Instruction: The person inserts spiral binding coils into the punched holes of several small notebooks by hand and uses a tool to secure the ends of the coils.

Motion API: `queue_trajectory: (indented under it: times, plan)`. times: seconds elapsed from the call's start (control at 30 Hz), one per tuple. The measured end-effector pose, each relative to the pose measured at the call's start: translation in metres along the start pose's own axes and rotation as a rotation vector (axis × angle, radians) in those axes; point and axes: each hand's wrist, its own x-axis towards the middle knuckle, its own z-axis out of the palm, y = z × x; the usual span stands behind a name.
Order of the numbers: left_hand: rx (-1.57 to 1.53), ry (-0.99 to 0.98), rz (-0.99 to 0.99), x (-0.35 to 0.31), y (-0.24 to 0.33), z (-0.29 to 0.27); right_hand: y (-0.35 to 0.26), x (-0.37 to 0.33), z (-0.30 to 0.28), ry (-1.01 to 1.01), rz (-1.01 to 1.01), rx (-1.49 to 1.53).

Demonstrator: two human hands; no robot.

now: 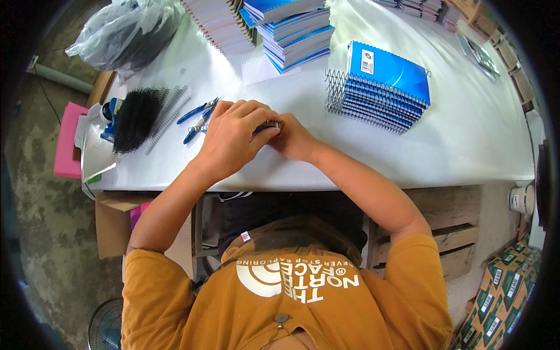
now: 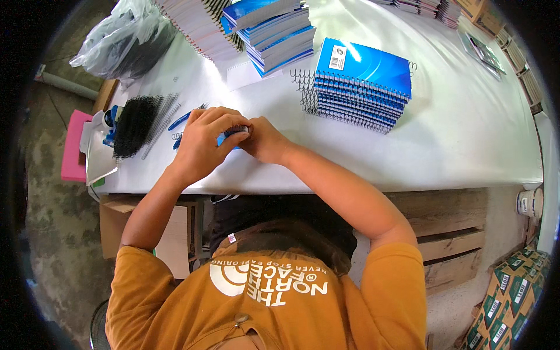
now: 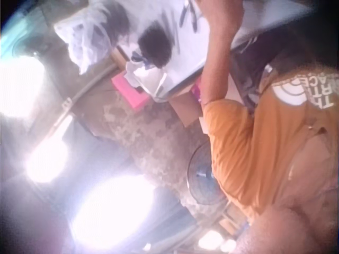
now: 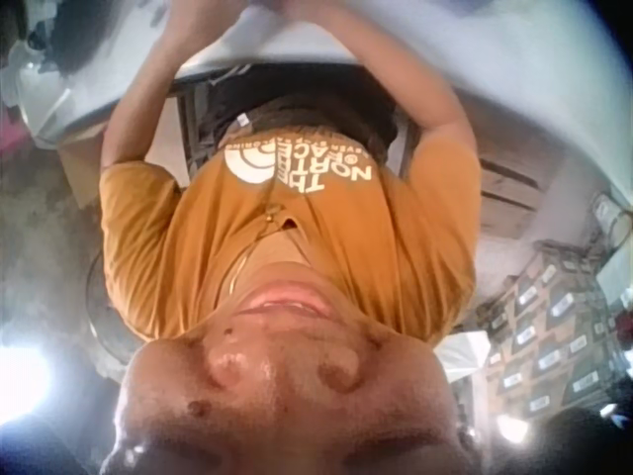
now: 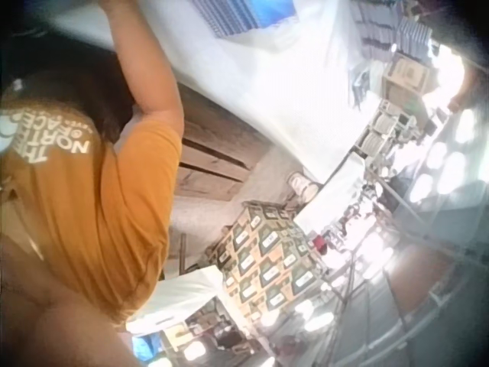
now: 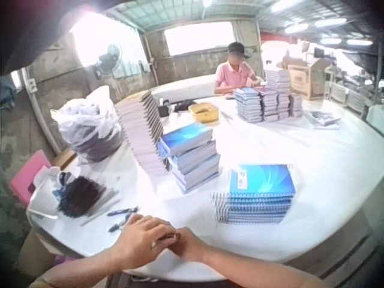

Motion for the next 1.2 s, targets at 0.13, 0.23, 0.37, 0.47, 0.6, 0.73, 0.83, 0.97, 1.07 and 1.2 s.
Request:
queue_trajectory:
  times: [0.13,0.23,0.37,0.47,0.6,0.73,0.83,0.97,1.07,1.2]
  plan:
    - [0.067,0.022,0.048,0.002,0.000,-0.002,0.000,0.000,-0.001,-0.024,0.036,0.004]
    - [0.129,-0.071,-0.054,0.008,0.004,-0.012,0.004,0.001,0.000,-0.028,-0.039,0.009]
    - [0.078,-0.057,-0.088,0.012,0.005,-0.017,0.002,0.002,-0.001,0.014,-0.143,0.096]
    - [-0.010,-0.082,-0.196,0.021,-0.003,-0.046,-0.023,0.002,-0.018,0.245,-0.316,0.105]
    - [-0.413,0.144,-0.176,0.053,0.012,-0.083,-0.092,-0.024,-0.073,0.774,-0.512,0.129]
    - [-1.174,0.512,0.057,0.093,0.072,-0.025,-0.121,-0.026,-0.091,1.166,-0.584,0.309]
    - [-1.285,0.656,-0.050,0.114,0.094,-0.009,-0.112,-0.036,-0.118,1.309,-0.472,-0.065]
    - [-0.455,1.088,0.245,0.153,0.097,0.006,-0.094,-0.064,-0.144,1.421,-0.162,-0.284]
    - [-0.289,0.793,0.252,0.160,0.114,0.049,-0.075,-0.064,-0.144,1.261,-0.109,0.041]
    - [-0.480,0.568,0.175,0.149,0.122,0.077,-0.064,-0.064,-0.144,1.359,-0.242,0.033]
